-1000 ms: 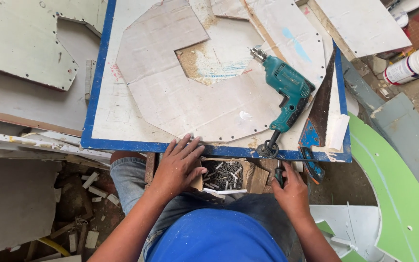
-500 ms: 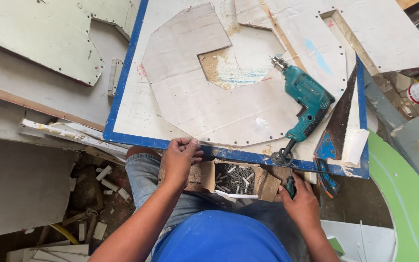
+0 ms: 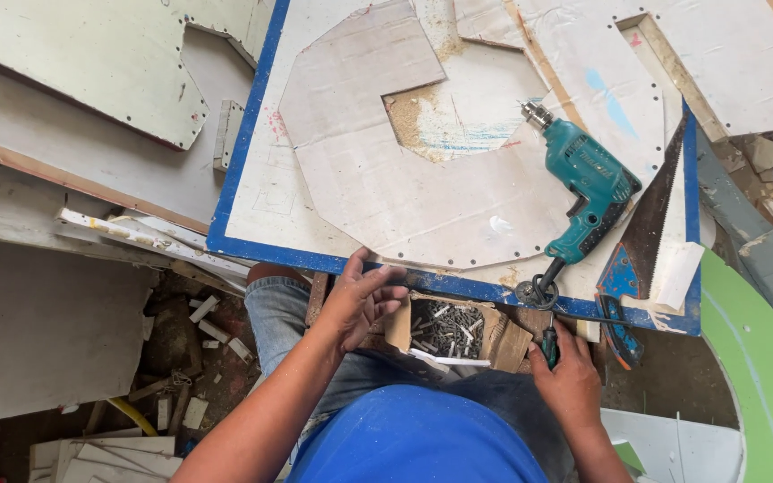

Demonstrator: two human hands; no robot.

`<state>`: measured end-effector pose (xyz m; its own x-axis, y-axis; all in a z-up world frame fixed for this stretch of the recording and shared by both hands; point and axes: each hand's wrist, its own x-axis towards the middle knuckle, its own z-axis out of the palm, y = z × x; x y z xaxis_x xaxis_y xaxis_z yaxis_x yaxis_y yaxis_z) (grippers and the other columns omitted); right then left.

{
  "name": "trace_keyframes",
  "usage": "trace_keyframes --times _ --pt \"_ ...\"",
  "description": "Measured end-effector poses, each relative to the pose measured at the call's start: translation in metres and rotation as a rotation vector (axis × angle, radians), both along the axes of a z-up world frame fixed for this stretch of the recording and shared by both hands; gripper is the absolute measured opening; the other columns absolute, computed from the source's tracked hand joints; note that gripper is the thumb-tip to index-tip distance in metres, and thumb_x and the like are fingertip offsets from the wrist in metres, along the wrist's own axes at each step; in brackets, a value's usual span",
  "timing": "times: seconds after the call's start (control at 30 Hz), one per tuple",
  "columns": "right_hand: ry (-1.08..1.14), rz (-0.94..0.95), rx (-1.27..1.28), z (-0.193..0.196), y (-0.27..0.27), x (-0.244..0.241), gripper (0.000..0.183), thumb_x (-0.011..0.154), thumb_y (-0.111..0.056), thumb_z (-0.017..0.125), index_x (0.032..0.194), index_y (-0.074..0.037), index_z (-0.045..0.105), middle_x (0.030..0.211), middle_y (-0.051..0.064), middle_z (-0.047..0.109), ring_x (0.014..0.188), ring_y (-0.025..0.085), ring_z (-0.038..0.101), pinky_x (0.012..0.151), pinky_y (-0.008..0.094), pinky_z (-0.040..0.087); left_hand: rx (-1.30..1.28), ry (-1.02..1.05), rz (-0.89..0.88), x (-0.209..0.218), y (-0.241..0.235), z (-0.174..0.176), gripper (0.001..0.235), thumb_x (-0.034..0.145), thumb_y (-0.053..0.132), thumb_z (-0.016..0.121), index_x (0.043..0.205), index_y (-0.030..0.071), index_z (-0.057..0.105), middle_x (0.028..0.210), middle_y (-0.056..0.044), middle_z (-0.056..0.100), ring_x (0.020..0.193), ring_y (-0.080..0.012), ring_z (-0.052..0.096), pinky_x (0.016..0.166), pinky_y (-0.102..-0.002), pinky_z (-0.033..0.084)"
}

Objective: Assembling a wooden or composite structure by aligning pieces and fastening them with a power drill and screws.

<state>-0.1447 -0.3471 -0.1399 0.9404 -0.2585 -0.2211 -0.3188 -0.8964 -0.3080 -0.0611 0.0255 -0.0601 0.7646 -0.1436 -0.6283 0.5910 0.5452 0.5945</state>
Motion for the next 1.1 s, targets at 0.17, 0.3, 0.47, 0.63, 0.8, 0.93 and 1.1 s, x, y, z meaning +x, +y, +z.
trace_keyframes --times 0.17,0.3,0.47,0.63,0.8,0.93,1.1 --pt "-0.013 0.012 0.001 -0.004 -0.002 0.0 0.073 0.09 -0.055 0.057 0.155 -0.024 0.049 0.152 0.011 0.051 0.131 0.043 0.054 0.094 0.064 0.05 -0.154 0.032 0.0 0.008 -0.002 -0.017 0.046 0.096 0.013 0.068 0.128 0.016 0.035 0.106 -0.021 0.071 0.07 -0.0199 0.071 0.05 -0.023 0.059" --pt "-0.035 0.016 -0.011 0.001 0.001 0.002 0.071 0.089 -0.049 0.06 0.153 -0.02 0.053 0.147 0.012 0.055 0.132 0.041 0.054 0.097 0.06 0.049 -0.062 0.015 0.027 0.014 -0.003 -0.015 0.028 0.099 0.021 0.067 0.106 0.015 0.041 0.094 -0.018 0.072 0.063 -0.019 0.069 0.047 -0.023 0.055" --pt "0.052 -0.046 -0.021 0.006 0.004 0.002 0.073 0.088 -0.052 0.057 0.155 -0.025 0.051 0.153 0.009 0.051 0.135 0.04 0.051 0.1 0.06 0.047 0.134 0.073 0.162 0.0 0.004 0.008 0.041 0.099 0.016 0.063 0.135 0.004 0.048 0.085 -0.017 0.068 0.058 -0.0213 0.061 0.045 -0.027 0.046" --pt "-0.123 0.037 -0.052 -0.017 -0.009 -0.004 0.068 0.09 -0.046 0.061 0.151 -0.016 0.059 0.14 0.011 0.061 0.128 0.034 0.059 0.098 0.054 0.05 0.774 -0.282 0.41 -0.031 0.061 -0.044 0.015 0.1 0.025 0.067 0.09 0.015 0.069 0.069 0.002 0.064 0.055 -0.009 0.057 0.047 -0.023 0.048" --pt "-0.178 -0.002 -0.11 -0.024 -0.009 -0.012 0.066 0.091 -0.048 0.063 0.15 -0.019 0.062 0.138 0.008 0.065 0.128 0.033 0.06 0.098 0.052 0.05 1.382 0.139 -0.111 -0.029 0.198 -0.109 0.051 0.095 0.023 0.06 0.141 0.002 0.057 0.142 -0.019 0.059 0.133 -0.0364 0.053 0.112 -0.051 0.046" --pt "-0.223 0.013 -0.143 -0.032 -0.012 -0.01 0.067 0.092 -0.045 0.065 0.152 -0.017 0.064 0.133 0.01 0.068 0.125 0.034 0.062 0.101 0.05 0.049 1.719 0.384 -0.798 0.008 0.325 -0.161 0.03 0.094 0.003 0.055 0.121 0.007 0.067 0.121 -0.02 0.07 0.111 -0.039 0.067 0.089 -0.05 0.058" --pt "-0.177 -0.048 -0.127 -0.029 -0.009 -0.013 0.066 0.094 -0.045 0.065 0.154 -0.019 0.064 0.119 0.006 0.069 0.095 0.027 0.066 0.093 0.045 0.051 1.946 0.089 -0.816 0.045 0.378 -0.168 0.029 0.088 0.014 0.066 0.117 0.01 0.066 0.117 -0.016 0.067 0.109 -0.0413 0.062 0.087 -0.049 0.054"
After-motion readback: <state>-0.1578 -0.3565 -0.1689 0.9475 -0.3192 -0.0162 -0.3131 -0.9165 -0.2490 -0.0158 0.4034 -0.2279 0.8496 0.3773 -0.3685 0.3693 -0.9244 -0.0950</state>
